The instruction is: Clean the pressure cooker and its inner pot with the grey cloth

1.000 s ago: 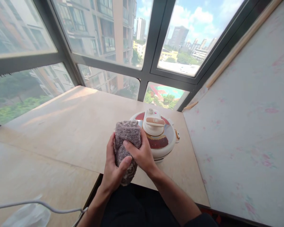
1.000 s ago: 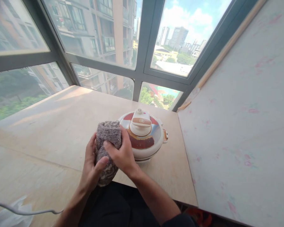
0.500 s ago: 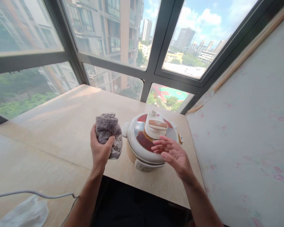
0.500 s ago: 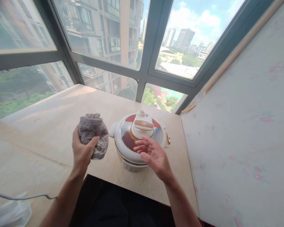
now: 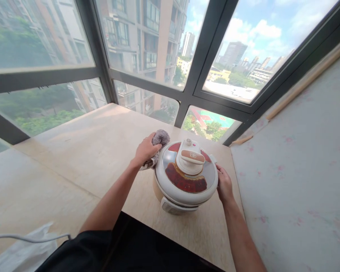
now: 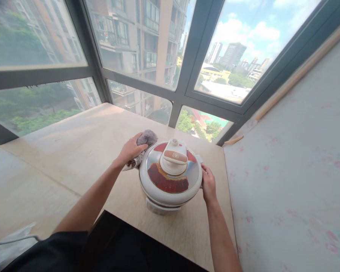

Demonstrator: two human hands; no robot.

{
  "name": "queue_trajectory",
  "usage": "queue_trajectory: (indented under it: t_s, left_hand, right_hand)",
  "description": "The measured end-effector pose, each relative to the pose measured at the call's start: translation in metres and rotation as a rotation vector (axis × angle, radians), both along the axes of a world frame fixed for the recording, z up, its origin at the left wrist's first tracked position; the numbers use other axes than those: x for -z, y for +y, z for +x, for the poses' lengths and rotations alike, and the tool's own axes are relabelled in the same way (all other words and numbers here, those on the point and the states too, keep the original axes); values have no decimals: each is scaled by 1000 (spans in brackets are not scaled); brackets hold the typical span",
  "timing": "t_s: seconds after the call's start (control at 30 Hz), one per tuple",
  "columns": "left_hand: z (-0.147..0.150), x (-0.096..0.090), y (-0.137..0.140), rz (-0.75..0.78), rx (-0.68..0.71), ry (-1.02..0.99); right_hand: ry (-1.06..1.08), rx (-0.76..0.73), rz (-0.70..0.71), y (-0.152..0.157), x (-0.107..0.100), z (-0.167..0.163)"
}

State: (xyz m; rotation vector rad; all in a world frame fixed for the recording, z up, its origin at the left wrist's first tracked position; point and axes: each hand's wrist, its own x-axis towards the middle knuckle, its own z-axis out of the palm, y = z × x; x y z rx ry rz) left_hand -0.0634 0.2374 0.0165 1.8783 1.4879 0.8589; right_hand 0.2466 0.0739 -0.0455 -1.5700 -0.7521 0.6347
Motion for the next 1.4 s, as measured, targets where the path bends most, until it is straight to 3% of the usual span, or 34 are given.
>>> queue_trajectory:
  t_s: [0.1,0.2,0.33,0.43,0.53,0.63,0.73,0.9,1.03,1.17,1.4]
  left_hand:
    - [8,4,27,-41,139,-94]
    - [20,3,43,-34,181,-145]
    - [41,-14,47,71,238,-134]
    - [60,-32,40,203,304,45]
    - [73,-42,24,278,246,265]
    - [70,-42,0,352,161,333]
    - [49,-31,-30,442,123,237]
    - [7,2,-88,500,-68,-85]
    - [-10,17,-114,537,-37,-200]
    - [-6,5,-110,536,42,-94]
    - [29,-24,-69,480,78,192]
  right_hand:
    - [74,20,5,2,3,-7]
    - [56,50,31,0,0,-11]
    - [75,52,64,0,-1,-11]
    - [83,73,73,1,2,-11]
    - [91,84,84,2,3,-11]
    - [105,88,86,2,2,-12]
    - [122,94,94,3,3,-11]
    - [153,84,118,3,7,-10]
    - [171,78,130,4,11,-10]
    - [184,73,134,4,14,-10]
    - [227,95,127,4,10,-13]
